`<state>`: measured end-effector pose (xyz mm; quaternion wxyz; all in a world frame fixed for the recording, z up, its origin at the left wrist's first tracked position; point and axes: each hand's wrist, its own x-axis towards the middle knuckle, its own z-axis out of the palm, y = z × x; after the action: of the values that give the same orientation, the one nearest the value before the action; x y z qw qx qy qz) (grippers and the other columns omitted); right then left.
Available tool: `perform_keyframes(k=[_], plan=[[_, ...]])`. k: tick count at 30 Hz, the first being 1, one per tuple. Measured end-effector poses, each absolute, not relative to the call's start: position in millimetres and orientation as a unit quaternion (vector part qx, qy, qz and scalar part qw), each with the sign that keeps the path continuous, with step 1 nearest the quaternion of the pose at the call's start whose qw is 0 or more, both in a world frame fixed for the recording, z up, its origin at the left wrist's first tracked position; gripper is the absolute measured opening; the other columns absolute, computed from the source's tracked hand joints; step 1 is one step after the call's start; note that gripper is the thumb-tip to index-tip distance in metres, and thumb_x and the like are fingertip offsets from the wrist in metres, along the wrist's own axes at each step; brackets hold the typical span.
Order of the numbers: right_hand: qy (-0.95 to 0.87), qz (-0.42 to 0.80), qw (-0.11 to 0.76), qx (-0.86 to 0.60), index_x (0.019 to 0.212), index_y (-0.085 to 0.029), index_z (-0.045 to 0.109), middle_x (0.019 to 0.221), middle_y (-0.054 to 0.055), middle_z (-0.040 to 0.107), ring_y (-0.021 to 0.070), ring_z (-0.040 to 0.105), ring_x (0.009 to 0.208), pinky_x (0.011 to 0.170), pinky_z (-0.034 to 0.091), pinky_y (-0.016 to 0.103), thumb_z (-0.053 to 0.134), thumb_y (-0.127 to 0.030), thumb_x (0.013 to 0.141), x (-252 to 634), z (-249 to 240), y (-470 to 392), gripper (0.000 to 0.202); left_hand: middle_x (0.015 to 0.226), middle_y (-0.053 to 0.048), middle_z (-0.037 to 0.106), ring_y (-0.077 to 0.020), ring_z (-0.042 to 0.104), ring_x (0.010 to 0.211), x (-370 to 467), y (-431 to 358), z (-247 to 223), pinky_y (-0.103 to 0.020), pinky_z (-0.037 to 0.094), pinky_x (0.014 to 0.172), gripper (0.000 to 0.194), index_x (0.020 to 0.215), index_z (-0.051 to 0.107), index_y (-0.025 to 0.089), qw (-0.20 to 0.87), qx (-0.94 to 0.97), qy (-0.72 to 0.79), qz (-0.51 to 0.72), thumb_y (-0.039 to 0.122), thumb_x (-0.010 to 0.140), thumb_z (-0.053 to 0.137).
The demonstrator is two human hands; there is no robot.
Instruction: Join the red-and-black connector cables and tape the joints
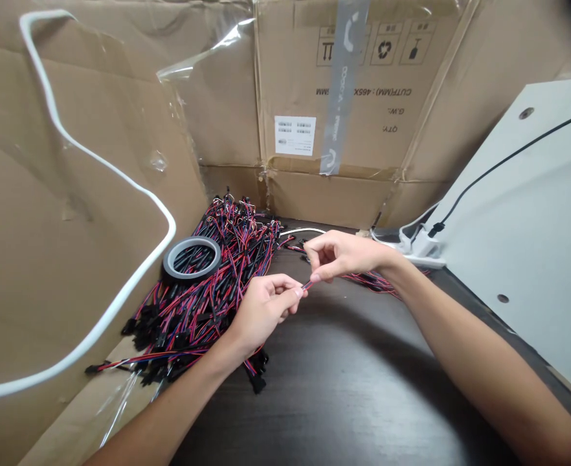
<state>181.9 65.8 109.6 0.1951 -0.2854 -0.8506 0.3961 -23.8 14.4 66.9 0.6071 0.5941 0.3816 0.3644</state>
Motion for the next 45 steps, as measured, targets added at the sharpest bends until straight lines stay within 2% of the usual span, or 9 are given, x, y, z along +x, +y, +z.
perform_keyframes(k=[6, 10, 13, 18, 24, 29, 35, 40, 45], plan=[[-0.877, 0.374, 0.111, -0.282, 0.086, -0.012, 0.064, 0.066, -0.001, 0.058, 0.0089, 0.051, 0.058, 0.055, 0.038, 0.02, 0.06, -0.036, 0.084, 179.2, 113.8, 62.9, 0.024, 0.053, 0.002, 0.051, -0.0043, 0.035, 0.044, -26.3, 18.6, 63.4, -0.019, 0.024, 0.042, 0.019, 0.072, 0.064, 0.011, 0.536, 0.655, 0.391, 0.362, 0.029, 0.074, 0.064], [-0.892, 0.338, 0.092, -0.284, 0.082, -0.011, 0.064, 0.065, -0.001, 0.056, 0.0081, 0.046, 0.058, 0.054, 0.035, 0.02, 0.056, -0.032, 0.086, 179.1, 115.9, 61.3, 0.023, 0.054, 0.002, 0.053, -0.0057, 0.041, 0.047, -27.1, 19.5, 61.6, -0.019, 0.029, 0.045, 0.018, 0.074, 0.063, 0.011, 0.512, 0.682, 0.384, 0.353, 0.029, 0.077, 0.061], [-0.882, 0.378, 0.093, -0.265, 0.079, -0.011, 0.06, 0.063, -0.002, 0.052, 0.0072, 0.043, 0.056, 0.052, 0.033, 0.019, 0.055, -0.032, 0.087, 180.8, 114.5, 61.4, 0.023, 0.058, 0.002, 0.056, -0.0062, 0.045, 0.05, -27.5, 19.2, 63.4, -0.018, 0.033, 0.048, 0.015, 0.081, 0.062, 0.012, 0.508, 0.692, 0.378, 0.348, 0.027, 0.079, 0.061], [-0.843, 0.455, 0.104, -0.268, 0.08, -0.011, 0.058, 0.061, -0.003, 0.05, 0.0066, 0.04, 0.051, 0.048, 0.031, 0.019, 0.054, -0.032, 0.087, 181.4, 111.0, 61.0, 0.022, 0.063, 0.0, 0.06, -0.0077, 0.05, 0.056, -30.1, 20.0, 66.1, -0.019, 0.037, 0.054, 0.014, 0.073, 0.061, 0.013, 0.441, 0.734, 0.386, 0.343, 0.024, 0.082, 0.057], [-0.901, 0.343, 0.035, -0.263, 0.089, -0.01, 0.064, 0.062, -0.002, 0.052, 0.0081, 0.046, 0.056, 0.056, 0.036, 0.02, 0.047, -0.021, 0.089, 167.4, 116.0, 53.7, 0.021, 0.065, -0.001, 0.064, -0.0112, 0.056, 0.062, -33.4, 20.6, 61.7, -0.022, 0.041, 0.059, 0.017, 0.074, 0.066, 0.014, 0.349, 0.771, 0.403, 0.347, 0.025, 0.083, 0.056], [-0.909, 0.324, 0.024, -0.261, 0.082, -0.009, 0.065, 0.056, -0.003, 0.051, 0.0078, 0.046, 0.052, 0.055, 0.035, 0.02, 0.049, -0.016, 0.087, 165.8, 116.6, 53.3, 0.018, 0.065, -0.001, 0.065, -0.0108, 0.055, 0.062, -31.7, 18.5, 62.6, -0.022, 0.04, 0.06, 0.018, 0.073, 0.067, 0.014, 0.367, 0.773, 0.398, 0.331, 0.024, 0.082, 0.056], [-0.917, 0.311, 0.068, -0.241, 0.082, -0.011, 0.063, 0.065, -0.002, 0.056, 0.0076, 0.046, 0.058, 0.058, 0.035, 0.02, 0.048, -0.021, 0.09, 174.8, 114.2, 60.8, 0.021, 0.062, -0.001, 0.061, -0.0059, 0.043, 0.049, -31.2, 22.4, 66.9, -0.019, 0.031, 0.047, 0.018, 0.08, 0.068, 0.01, 0.486, 0.706, 0.387, 0.341, 0.025, 0.08, 0.059], [-0.917, 0.269, 0.055, -0.289, 0.082, -0.012, 0.063, 0.071, 0.0, 0.059, 0.009, 0.047, 0.062, 0.061, 0.034, 0.021, 0.047, -0.019, 0.09, 167.8, 108.2, 59.4, 0.019, 0.062, -0.002, 0.061, -0.0051, 0.044, 0.048, -32.6, 25.3, 64.5, -0.018, 0.033, 0.045, 0.013, 0.075, 0.066, 0.009, 0.463, 0.702, 0.415, 0.346, 0.02, 0.077, 0.059], [-0.93, 0.244, 0.069, -0.266, 0.087, -0.011, 0.065, 0.071, -0.001, 0.059, 0.0091, 0.049, 0.064, 0.062, 0.034, 0.021, 0.051, -0.02, 0.089, 162.1, 105.4, 59.4, 0.016, 0.062, -0.002, 0.061, -0.0046, 0.045, 0.046, -32.9, 25.3, 62.6, -0.016, 0.034, 0.041, 0.013, 0.077, 0.064, 0.009, 0.476, 0.694, 0.419, 0.341, 0.021, 0.079, 0.059]])
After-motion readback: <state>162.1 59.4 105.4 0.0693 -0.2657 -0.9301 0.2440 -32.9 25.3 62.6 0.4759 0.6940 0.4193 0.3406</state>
